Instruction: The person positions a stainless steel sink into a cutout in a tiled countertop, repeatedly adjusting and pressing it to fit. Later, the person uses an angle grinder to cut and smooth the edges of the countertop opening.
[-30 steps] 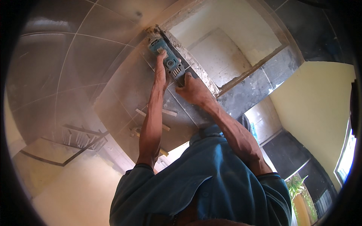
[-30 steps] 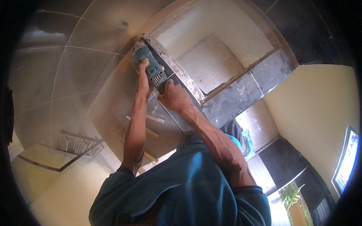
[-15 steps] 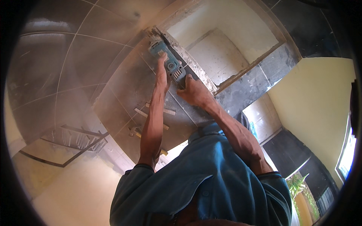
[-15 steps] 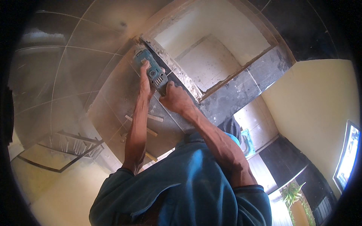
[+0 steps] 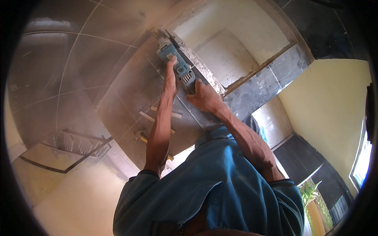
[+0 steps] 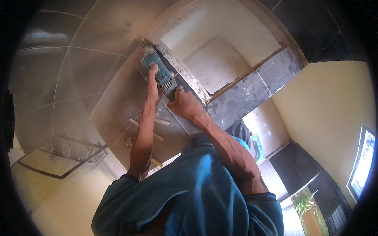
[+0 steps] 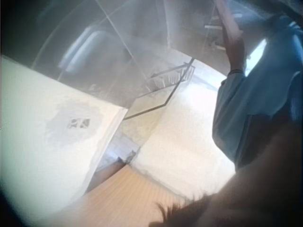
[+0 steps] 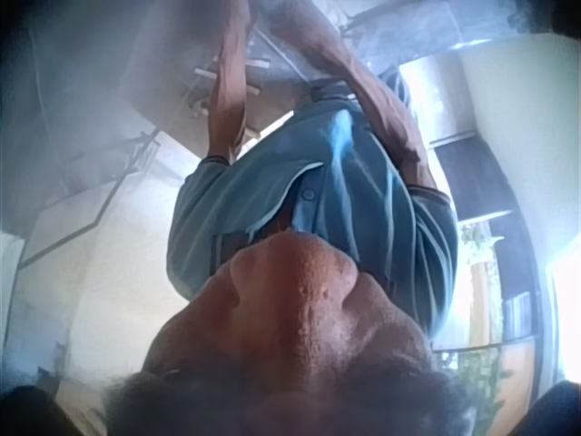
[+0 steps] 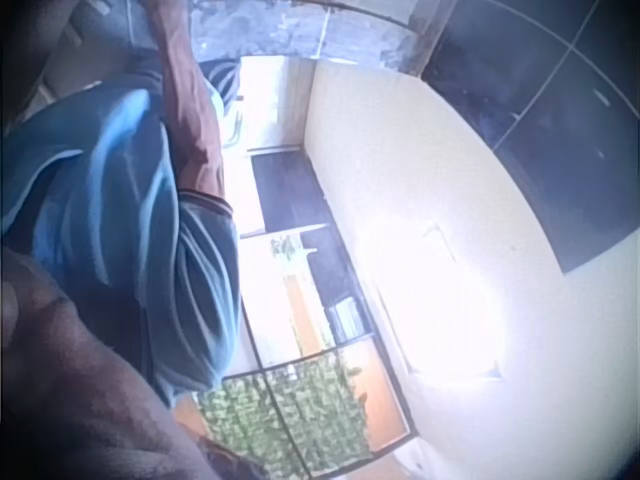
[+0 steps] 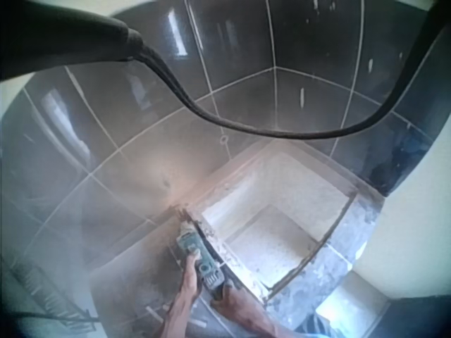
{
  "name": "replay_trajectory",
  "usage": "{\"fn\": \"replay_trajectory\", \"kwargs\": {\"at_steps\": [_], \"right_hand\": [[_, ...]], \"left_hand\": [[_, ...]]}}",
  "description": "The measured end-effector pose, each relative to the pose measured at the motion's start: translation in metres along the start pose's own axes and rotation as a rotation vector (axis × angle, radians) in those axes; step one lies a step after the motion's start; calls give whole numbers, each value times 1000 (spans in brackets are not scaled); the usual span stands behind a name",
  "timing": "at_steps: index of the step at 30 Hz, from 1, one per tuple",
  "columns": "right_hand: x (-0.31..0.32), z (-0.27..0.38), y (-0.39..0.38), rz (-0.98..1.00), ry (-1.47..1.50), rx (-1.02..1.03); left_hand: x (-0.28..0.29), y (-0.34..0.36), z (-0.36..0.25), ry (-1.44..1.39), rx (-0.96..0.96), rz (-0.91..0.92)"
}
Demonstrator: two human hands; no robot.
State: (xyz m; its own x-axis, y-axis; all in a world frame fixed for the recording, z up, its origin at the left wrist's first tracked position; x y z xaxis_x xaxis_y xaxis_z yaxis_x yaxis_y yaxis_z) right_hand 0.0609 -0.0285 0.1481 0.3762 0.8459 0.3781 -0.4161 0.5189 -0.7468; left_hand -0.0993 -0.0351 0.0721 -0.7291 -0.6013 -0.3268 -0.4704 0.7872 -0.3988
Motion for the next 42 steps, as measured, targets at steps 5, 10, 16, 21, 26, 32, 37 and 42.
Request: {"fn": "replay_trajectory", "kwargs": {"at_steps": [5, 10, 16, 21, 26, 32, 37, 42], "right_hand": [[-1, -6, -4, 6, -6, -21], [-3, -11, -7, 11, 17, 9], [-4, -15, -12, -22, 7, 17], [-8, -22, -12, -33, -7, 32], [-6, -25, -14, -15, 7, 27], [-8, -30, -15, 6, 2, 5], [-9, -38, -15, -24, -10, 54], [-11, -47, -20, -23, 7, 23]], "left_hand": [[3, -2, 9, 7, 2, -8], [-2, -10, 5, 34, -21, 29], [-5, -17, 9, 50, 0, 34], [-6, -21, 12, 47, 0, 10], [-4, -18, 20, 40, 11, 20], [6, -16, 31, 38, -6, 22], [13, -14, 44, 73, -7, -16], [7, -21, 44, 103, -31, -40]]}}
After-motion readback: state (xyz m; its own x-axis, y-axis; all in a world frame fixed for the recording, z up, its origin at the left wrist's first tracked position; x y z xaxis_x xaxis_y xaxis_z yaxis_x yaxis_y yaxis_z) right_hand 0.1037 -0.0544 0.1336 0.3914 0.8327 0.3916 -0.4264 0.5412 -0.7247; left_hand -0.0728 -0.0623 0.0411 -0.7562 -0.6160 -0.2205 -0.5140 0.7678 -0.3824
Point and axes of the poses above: each hand's wrist, its own y-axis towards the middle knuckle, its own x-axis out of the back of the hand, z = x × y, the point moved 7 cm from there along y, towards the middle knuckle, and after that the axes turned 10 degrees about -x, right-handed, at the moved point
